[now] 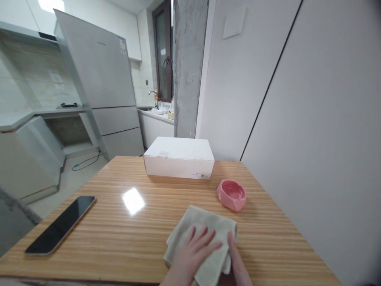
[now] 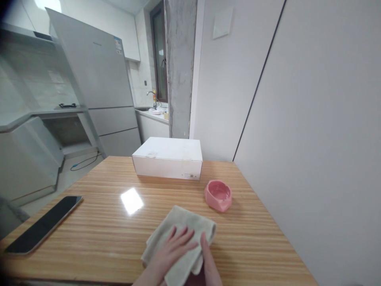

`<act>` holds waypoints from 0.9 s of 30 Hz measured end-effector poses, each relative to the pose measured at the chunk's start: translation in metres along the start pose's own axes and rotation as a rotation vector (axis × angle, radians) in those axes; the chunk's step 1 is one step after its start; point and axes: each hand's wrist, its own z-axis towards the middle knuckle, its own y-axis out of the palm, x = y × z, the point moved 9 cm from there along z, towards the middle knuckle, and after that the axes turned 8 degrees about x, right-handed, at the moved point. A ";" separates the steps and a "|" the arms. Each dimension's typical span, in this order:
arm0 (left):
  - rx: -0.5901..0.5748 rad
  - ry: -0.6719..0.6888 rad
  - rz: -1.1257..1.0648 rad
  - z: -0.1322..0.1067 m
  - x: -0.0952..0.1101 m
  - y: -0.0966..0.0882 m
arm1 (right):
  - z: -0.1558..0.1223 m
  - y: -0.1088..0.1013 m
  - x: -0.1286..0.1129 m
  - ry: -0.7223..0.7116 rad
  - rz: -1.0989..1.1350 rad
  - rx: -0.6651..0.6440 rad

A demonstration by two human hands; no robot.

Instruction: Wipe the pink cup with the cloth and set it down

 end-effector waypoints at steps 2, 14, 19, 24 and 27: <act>-0.198 0.179 0.064 0.005 0.031 0.018 | -0.006 -0.025 -0.006 0.022 -0.005 0.129; 0.135 -0.092 -0.229 0.166 -0.015 0.008 | -0.059 -0.129 -0.088 -0.341 0.205 0.656; 0.108 -0.031 -0.282 0.198 -0.026 0.037 | -0.094 -0.138 -0.150 -0.667 0.094 0.813; 0.220 0.025 -0.285 0.184 -0.008 0.020 | -0.107 -0.098 -0.199 -1.207 -0.308 0.972; 0.295 0.070 -0.394 0.163 0.001 -0.001 | -0.079 -0.057 -0.199 -1.354 -0.671 0.955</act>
